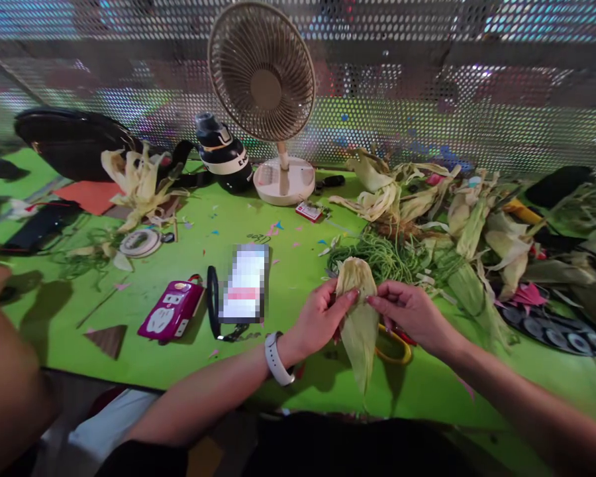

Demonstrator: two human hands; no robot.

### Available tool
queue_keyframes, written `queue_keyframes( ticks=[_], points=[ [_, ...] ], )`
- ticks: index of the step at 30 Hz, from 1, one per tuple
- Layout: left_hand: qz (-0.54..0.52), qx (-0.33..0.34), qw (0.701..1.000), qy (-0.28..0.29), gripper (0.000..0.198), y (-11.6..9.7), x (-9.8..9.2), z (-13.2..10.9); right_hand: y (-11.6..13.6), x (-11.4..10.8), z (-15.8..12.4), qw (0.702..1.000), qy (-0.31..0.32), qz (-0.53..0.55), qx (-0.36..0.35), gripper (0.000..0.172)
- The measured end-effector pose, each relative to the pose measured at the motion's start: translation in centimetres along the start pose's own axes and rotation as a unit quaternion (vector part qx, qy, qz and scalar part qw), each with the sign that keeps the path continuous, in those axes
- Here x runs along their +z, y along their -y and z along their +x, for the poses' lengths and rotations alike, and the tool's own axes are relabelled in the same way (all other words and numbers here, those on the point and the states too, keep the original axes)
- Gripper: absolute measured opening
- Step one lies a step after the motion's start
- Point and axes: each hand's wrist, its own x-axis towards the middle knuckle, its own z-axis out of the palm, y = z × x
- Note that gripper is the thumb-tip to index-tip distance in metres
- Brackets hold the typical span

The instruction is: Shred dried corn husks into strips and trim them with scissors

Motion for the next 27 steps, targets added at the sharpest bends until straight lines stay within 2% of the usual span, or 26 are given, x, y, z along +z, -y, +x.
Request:
queue_keyframes(
  ticks=[3, 5, 8, 16, 22, 27],
  points=[
    [-0.005, 0.037, 0.999, -0.015, 0.028, 0.03, -0.15, 0.00, -0.08, -0.02, 0.07, 1.000, 0.000, -0.003, 0.012, 0.035],
    [-0.006, 0.049, 0.999, -0.001, 0.028, 0.04, -0.21, 0.01, -0.24, -0.06, 0.15, 1.000, 0.002, -0.004, 0.005, 0.036],
    [-0.010, 0.019, 0.999, 0.028, 0.031, 0.10, -0.21, 0.10, -0.55, -0.17, 0.26, 1.000, 0.012, -0.011, -0.016, 0.035],
    [0.003, 0.024, 1.000, -0.006, 0.030, 0.48, -0.34, 0.48, -0.66, -0.49, 0.28, 0.996, 0.067, -0.059, -0.018, 0.031],
    [0.049, 0.005, 0.998, 0.025, 0.033, 0.47, -0.50, 0.42, -0.45, -0.42, 0.12, 0.994, 0.082, -0.070, -0.014, 0.029],
    [0.123, 0.035, 0.992, 0.012, 0.033, 0.92, -0.65, 0.44, 0.00, -0.42, -0.07, 0.992, 0.096, -0.080, -0.011, 0.026]
  ],
)
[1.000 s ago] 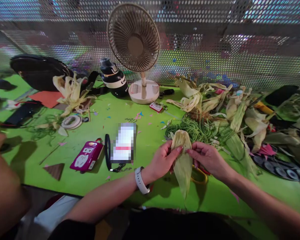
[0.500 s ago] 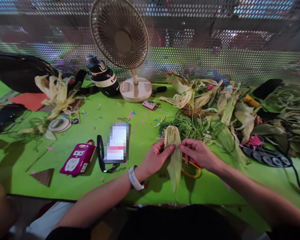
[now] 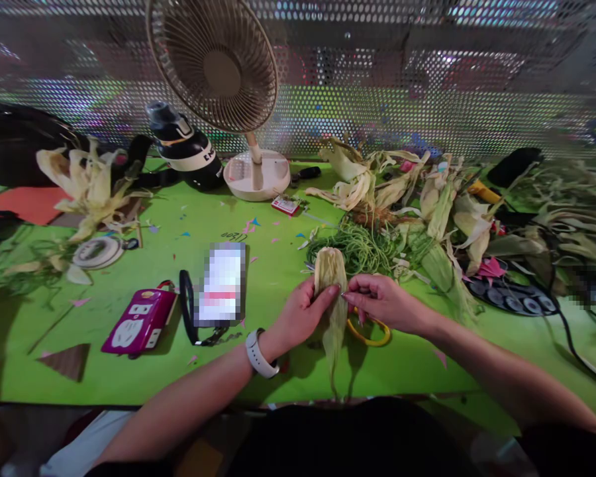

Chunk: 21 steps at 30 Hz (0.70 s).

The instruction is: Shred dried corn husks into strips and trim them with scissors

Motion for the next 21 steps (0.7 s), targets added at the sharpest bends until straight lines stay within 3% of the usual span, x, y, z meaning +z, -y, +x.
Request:
queue_keyframes(
  ticks=[5, 17, 21],
  points=[
    [-0.017, 0.001, 0.999, 0.045, 0.031, 0.11, -0.12, -0.03, -0.04, 0.02, -0.04, 1.000, 0.005, 0.001, -0.004, 0.022],
    [0.046, 0.054, 0.995, 0.072, 0.027, 0.15, 0.01, -0.53, 0.34, 0.04, -0.35, 1.000, 0.005, -0.014, -0.014, 0.023],
    [0.016, 0.063, 0.994, 0.092, 0.028, 0.01, 0.08, -0.69, 0.65, 0.05, -0.52, 0.999, 0.025, -0.015, -0.036, 0.025]
  ],
)
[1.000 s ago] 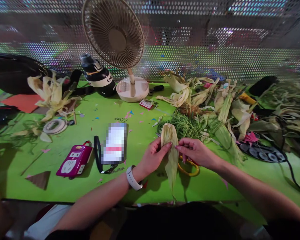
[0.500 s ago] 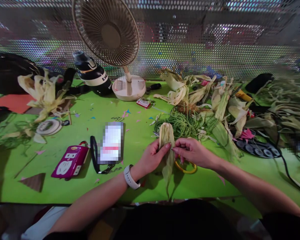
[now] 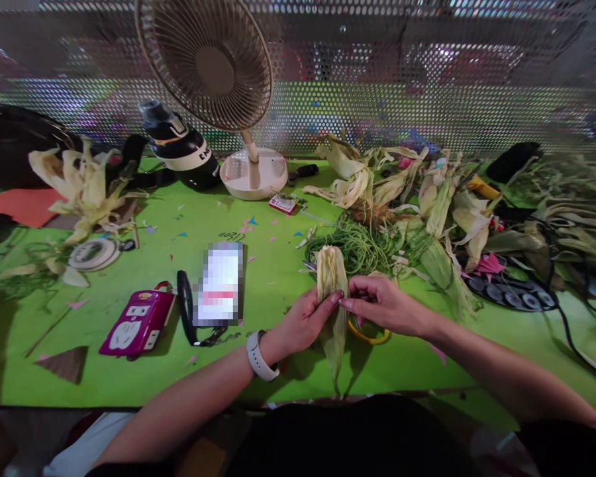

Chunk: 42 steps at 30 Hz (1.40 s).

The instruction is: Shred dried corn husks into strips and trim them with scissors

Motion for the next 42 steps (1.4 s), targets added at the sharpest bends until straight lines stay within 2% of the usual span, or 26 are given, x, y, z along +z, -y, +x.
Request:
queue_keyframes(
  ticks=[4, 8, 10, 15, 19, 22, 30, 37, 42],
  points=[
    [-0.078, -0.048, 0.996, 0.001, 0.033, -0.4, 0.1, -0.2, -0.1, 0.0, 0.0, 0.999, 0.022, 0.033, -0.007, 0.027],
    [-0.104, -0.073, 0.992, -0.013, 0.034, -0.7, 0.2, -0.4, -0.2, 0.0, 0.0, 0.998, 0.032, 0.054, 0.001, 0.028],
    [-0.103, -0.070, 0.992, -0.013, 0.033, -0.7, 0.1, -0.4, -0.1, -0.1, 0.0, 0.998, 0.029, 0.050, -0.001, 0.028],
    [-0.083, -0.024, 0.995, -0.057, 0.027, -0.2, -0.2, 0.1, 0.6, -0.8, -0.4, 0.999, -0.014, 0.046, -0.003, 0.026],
    [-0.092, -0.031, 0.995, -0.011, 0.029, 0.0, -0.2, 0.3, 0.7, -1.2, -0.5, 0.998, -0.052, 0.025, -0.001, 0.027],
    [-0.085, -0.026, 0.996, -0.006, 0.029, -0.1, 0.0, 0.2, 0.4, -0.8, -0.2, 0.998, -0.062, 0.014, -0.005, 0.031],
    [-0.124, -0.065, 0.989, 0.054, 0.027, -0.5, -0.4, 0.2, -0.2, -0.8, -0.2, 0.996, 0.004, 0.088, -0.007, 0.034],
    [-0.100, -0.077, 0.986, 0.113, 0.024, -1.1, -1.1, 0.0, 0.0, -1.2, -0.3, 0.999, 0.013, 0.029, -0.017, 0.035],
    [-0.085, -0.081, 0.985, 0.128, 0.025, -1.0, -1.2, 0.0, 0.3, -1.4, -0.4, 0.999, 0.038, 0.013, -0.014, 0.038]
  ],
)
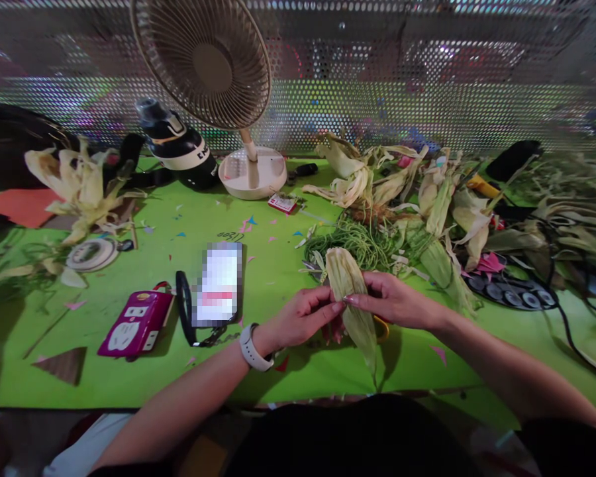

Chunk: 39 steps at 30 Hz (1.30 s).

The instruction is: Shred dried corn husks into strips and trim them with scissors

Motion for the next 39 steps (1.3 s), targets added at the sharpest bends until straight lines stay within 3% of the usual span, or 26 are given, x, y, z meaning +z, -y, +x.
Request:
queue_keyframes(
  ticks=[5, 12, 17, 21, 23, 26, 29, 33, 36, 39],
  points=[
    [0.039, 0.019, 0.999, 0.009, 0.026, 0.2, -0.2, 0.1, 0.0, -0.3, -0.1, 0.998, 0.050, -0.039, -0.017, 0.033],
    [0.147, 0.056, 0.988, 0.012, 0.024, -0.3, -0.3, 0.1, 0.0, -0.1, -0.2, 0.992, 0.022, -0.124, -0.027, 0.027],
    [0.277, 0.098, 0.956, -0.020, 0.016, -0.8, 0.2, -0.1, -0.1, 0.7, -0.2, 0.969, -0.033, -0.243, -0.029, 0.020],
    [0.379, 0.100, 0.918, -0.052, 0.007, -0.2, 0.6, -0.1, 0.0, 1.6, -0.1, 0.946, 0.005, -0.313, -0.089, 0.015],
    [0.388, 0.095, 0.915, -0.058, 0.005, 0.1, 0.6, 0.0, 0.2, 1.7, -0.3, 0.951, 0.022, -0.288, -0.106, 0.016],
    [0.362, 0.089, 0.923, -0.095, 0.013, 0.0, 0.2, 0.2, 0.8, 1.3, -1.3, 0.982, 0.030, -0.156, -0.105, 0.020],
    [0.302, 0.079, 0.939, -0.143, 0.021, -0.7, -0.5, 0.4, 1.4, 0.6, -2.5, 0.993, 0.040, -0.047, -0.103, 0.023],
    [0.081, 0.080, 0.976, -0.184, 0.015, -1.6, -0.8, 0.2, 1.9, 0.2, -3.2, 0.992, 0.064, 0.006, -0.106, 0.021],
    [-0.117, 0.058, 0.981, -0.146, 0.020, -1.8, -0.5, 0.0, 1.9, 0.5, -2.7, 0.995, 0.069, 0.035, -0.063, 0.024],
    [-0.225, 0.029, 0.971, -0.070, 0.016, -1.8, -0.2, -0.1, 1.7, 0.7, -2.3, 0.996, 0.051, 0.075, -0.024, 0.026]
  ],
)
